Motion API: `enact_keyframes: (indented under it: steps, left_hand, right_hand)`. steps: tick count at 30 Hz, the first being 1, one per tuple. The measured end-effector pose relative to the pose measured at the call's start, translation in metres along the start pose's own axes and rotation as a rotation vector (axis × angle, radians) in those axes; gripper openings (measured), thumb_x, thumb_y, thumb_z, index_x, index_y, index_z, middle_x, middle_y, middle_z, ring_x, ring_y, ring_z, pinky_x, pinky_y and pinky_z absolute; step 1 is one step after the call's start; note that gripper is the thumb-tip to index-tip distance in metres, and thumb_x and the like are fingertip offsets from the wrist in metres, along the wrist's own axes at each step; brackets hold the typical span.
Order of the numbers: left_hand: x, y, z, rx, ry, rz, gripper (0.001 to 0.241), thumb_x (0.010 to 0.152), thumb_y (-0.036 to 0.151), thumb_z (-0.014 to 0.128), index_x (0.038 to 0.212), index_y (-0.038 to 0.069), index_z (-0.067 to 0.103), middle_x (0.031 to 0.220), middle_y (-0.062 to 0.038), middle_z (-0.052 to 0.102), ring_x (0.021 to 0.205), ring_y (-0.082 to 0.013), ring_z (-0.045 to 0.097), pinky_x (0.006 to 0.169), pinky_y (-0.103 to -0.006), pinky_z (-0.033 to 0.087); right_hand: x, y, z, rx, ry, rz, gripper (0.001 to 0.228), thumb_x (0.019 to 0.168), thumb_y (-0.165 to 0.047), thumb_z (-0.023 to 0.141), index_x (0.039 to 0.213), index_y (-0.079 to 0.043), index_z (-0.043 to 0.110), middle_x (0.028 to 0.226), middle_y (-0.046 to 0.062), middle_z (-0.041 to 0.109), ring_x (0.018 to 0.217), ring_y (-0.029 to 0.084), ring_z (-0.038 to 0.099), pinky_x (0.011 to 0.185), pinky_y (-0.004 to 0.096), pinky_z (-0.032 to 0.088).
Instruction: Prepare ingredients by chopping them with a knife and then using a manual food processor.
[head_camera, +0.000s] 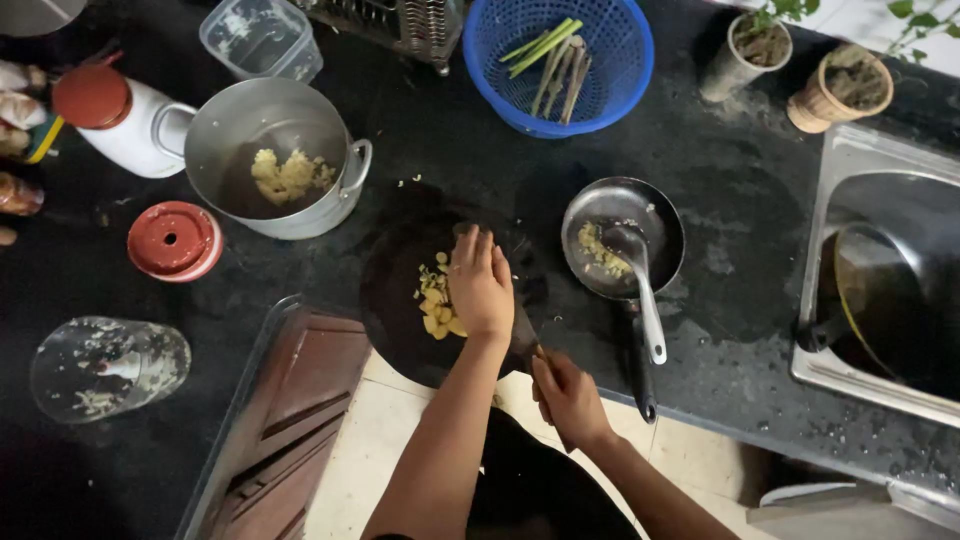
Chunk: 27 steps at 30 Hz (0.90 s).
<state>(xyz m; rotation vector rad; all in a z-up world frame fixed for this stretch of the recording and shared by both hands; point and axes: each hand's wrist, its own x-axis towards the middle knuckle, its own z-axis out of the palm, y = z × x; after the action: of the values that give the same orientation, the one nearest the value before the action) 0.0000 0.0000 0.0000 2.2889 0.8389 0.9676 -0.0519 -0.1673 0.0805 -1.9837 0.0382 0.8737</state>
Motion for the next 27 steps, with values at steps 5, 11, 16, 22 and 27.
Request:
enact_keyframes:
  steps: [5, 11, 16, 22, 27]
  left_hand:
    - [0.012, 0.021, -0.008, -0.147, 0.131, -0.040, 0.017, 0.094, 0.006, 0.070, 0.111, 0.003, 0.072, 0.128, -0.013, 0.071, 0.106, -0.0353, 0.073, 0.087, -0.0418, 0.060]
    - [0.037, 0.049, -0.017, -0.193, 0.162, -0.120, 0.018, 0.092, 0.006, 0.070, 0.110, 0.005, 0.072, 0.128, -0.012, 0.070, 0.112, -0.0354, 0.070, 0.093, -0.0414, 0.058]
    - [0.060, 0.045, -0.052, -0.188, 0.247, -0.104, 0.018, 0.092, 0.002, 0.069, 0.109, 0.000, 0.071, 0.126, -0.014, 0.069, 0.112, -0.0370, 0.069, 0.096, -0.0426, 0.057]
    - [0.084, -0.001, -0.122, -0.111, 0.407, -0.157, 0.020, 0.091, 0.002, 0.069, 0.111, 0.000, 0.072, 0.130, -0.015, 0.069, 0.114, -0.0368, 0.069, 0.099, -0.0411, 0.057]
    - [0.098, -0.070, -0.198, 0.008, 0.496, -0.250, 0.021, 0.088, 0.002, 0.067, 0.107, -0.003, 0.074, 0.128, -0.018, 0.069, 0.113, -0.0381, 0.069, 0.096, -0.0405, 0.056]
  right_hand:
    - [-0.001, -0.007, -0.011, 0.039, -0.028, -0.011, 0.024, 0.105, -0.019, 0.059, 0.104, 0.001, 0.073, 0.065, 0.008, 0.062, 0.046, 0.015, 0.048, 0.043, 0.030, 0.039]
    - [0.003, -0.019, -0.028, 0.099, -0.069, -0.154, 0.023, 0.105, -0.014, 0.056, 0.108, 0.004, 0.069, 0.060, 0.009, 0.059, 0.043, 0.015, 0.046, 0.040, 0.030, 0.038]
    - [0.000, -0.041, -0.020, 0.014, -0.131, -0.207, 0.031, 0.105, -0.016, 0.054, 0.121, 0.004, 0.071, 0.058, 0.008, 0.060, 0.043, 0.014, 0.045, 0.041, 0.030, 0.036]
    - [0.003, -0.067, 0.033, 0.099, -0.345, -0.210, 0.026, 0.105, -0.014, 0.054, 0.120, 0.003, 0.069, 0.065, 0.011, 0.061, 0.045, 0.017, 0.048, 0.042, 0.030, 0.038]
    - [-0.008, -0.102, 0.108, -0.130, -0.492, -0.336, 0.036, 0.103, -0.023, 0.056, 0.128, -0.001, 0.070, 0.065, 0.007, 0.065, 0.047, 0.015, 0.051, 0.046, 0.030, 0.042]
